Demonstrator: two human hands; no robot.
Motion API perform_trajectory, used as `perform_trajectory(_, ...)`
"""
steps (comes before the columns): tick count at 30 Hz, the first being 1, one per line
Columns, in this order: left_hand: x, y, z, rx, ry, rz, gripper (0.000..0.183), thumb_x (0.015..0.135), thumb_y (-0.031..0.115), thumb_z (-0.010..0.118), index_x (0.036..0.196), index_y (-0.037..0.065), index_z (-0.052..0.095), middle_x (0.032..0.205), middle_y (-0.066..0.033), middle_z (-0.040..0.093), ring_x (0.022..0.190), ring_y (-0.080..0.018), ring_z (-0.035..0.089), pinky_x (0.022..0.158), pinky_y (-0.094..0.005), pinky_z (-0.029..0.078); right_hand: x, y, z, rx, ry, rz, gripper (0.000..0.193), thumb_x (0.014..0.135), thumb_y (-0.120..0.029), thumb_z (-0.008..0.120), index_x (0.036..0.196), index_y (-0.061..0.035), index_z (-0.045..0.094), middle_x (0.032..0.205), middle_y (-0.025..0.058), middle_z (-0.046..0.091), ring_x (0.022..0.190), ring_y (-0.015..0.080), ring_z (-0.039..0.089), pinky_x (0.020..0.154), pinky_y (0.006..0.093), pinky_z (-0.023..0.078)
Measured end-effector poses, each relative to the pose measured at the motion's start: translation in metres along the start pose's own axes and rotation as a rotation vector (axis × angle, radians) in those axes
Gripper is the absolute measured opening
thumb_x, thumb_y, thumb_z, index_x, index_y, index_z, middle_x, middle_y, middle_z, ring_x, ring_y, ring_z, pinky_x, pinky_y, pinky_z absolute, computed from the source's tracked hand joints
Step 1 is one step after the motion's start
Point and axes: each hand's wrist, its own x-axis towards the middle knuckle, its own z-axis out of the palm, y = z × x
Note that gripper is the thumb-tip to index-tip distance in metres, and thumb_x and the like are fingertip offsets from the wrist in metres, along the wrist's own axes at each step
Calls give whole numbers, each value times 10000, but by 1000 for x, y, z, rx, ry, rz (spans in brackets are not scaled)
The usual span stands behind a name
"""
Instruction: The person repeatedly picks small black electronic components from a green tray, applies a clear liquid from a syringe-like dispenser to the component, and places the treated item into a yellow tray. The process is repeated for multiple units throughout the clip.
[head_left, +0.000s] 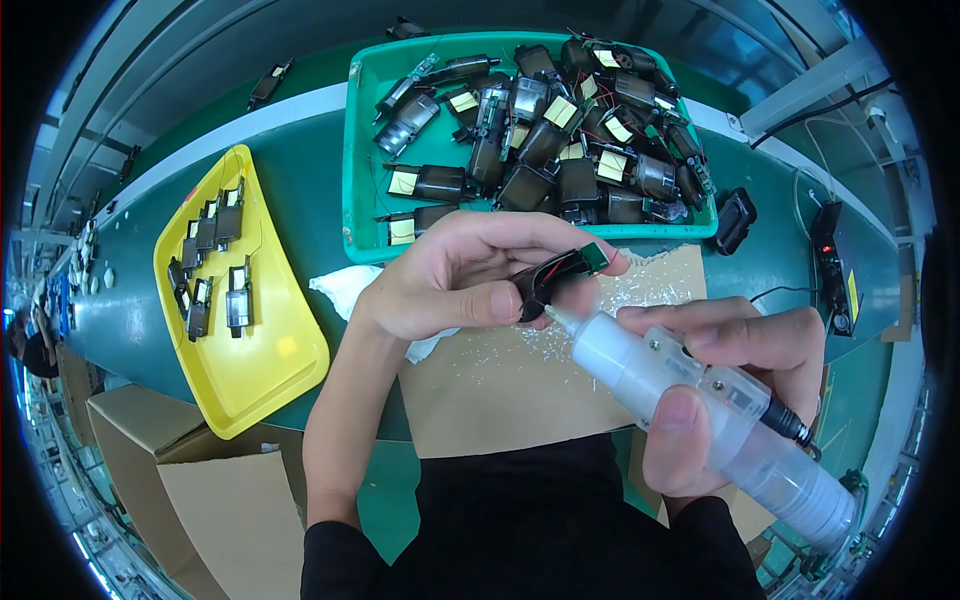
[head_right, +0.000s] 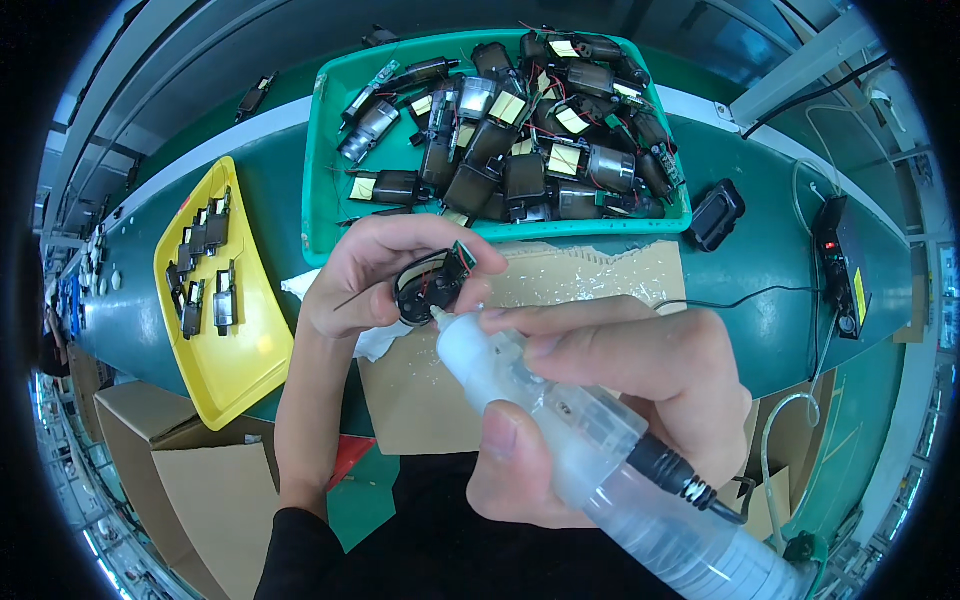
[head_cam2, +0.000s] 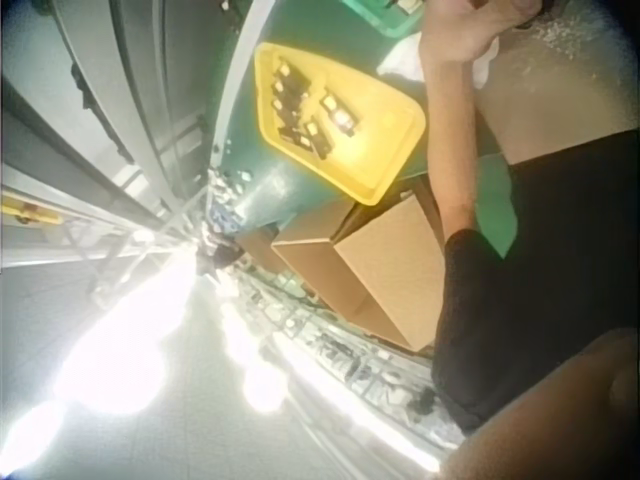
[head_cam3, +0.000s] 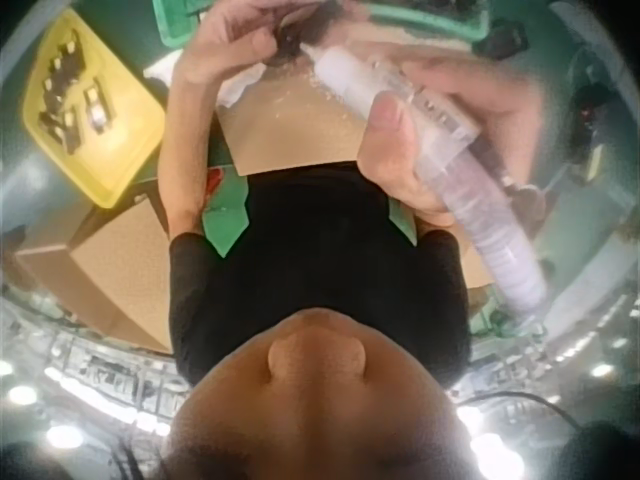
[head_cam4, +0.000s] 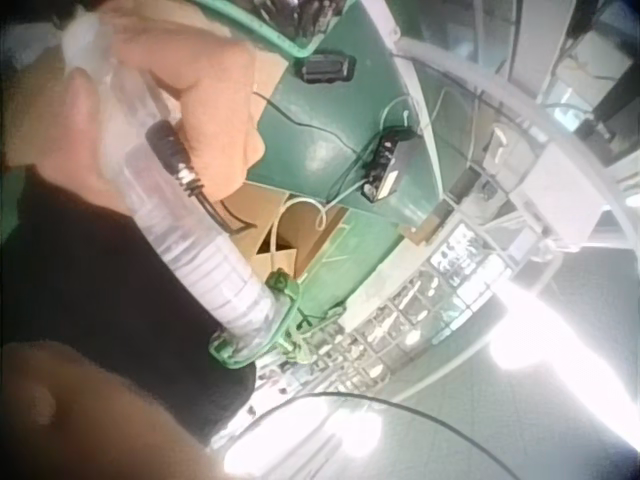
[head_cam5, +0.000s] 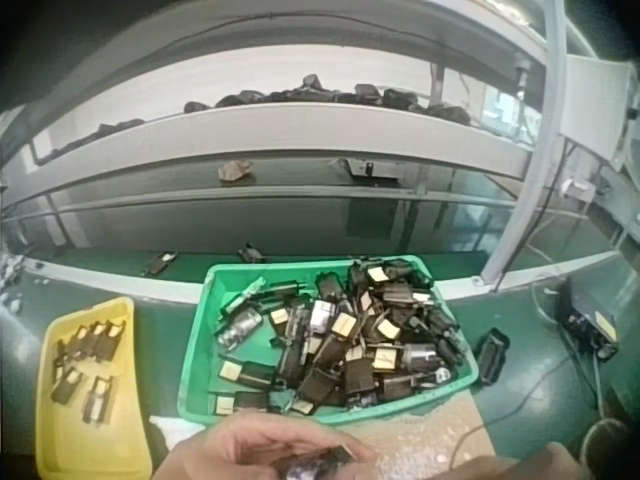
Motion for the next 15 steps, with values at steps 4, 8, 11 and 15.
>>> perform_trajectory(4, 2, -2, 0, -32, -17, 11, 742, 730, 491, 699, 1111, -115, 501, 875, -135, 589, 750, -163, 566, 651, -260, 437, 5, -7, -13, -80, -179, -57, 359, 787, -160, 624, 923, -5, 330, 848, 254, 608, 763, 219, 642, 697, 273, 492)
perform_trajectory(8, 2, 2, 1, -45, -29, 6, 727, 722, 478, 713, 1093, -111, 502, 885, -138, 586, 752, -174, 574, 665, -272, 447, 8, -10, -20, -85, -318, -59, 374, 773, -130, 630, 938, 2, 322, 883, 259, 602, 780, 215, 639, 710, 267, 488)
perform_trajectory(11, 1, 2, 2, -61, -30, 10, 728, 712, 472, 725, 1087, -112, 506, 893, -141, 587, 760, -182, 579, 669, -279, 451, 7, -13, -19, -115, -306, -56, 376, 774, -137, 628, 943, 5, 323, 873, 259, 602, 771, 213, 638, 695, 258, 485)
perform_trajectory(15, 2, 0, 3, -83, -31, 4, 724, 711, 469, 728, 1079, -115, 511, 922, -154, 589, 776, -193, 586, 685, -285, 457, 2, -8, -13, -54, -188, -60, 355, 785, -141, 611, 940, 5, 328, 843, 264, 604, 731, 205, 631, 667, 252, 483)
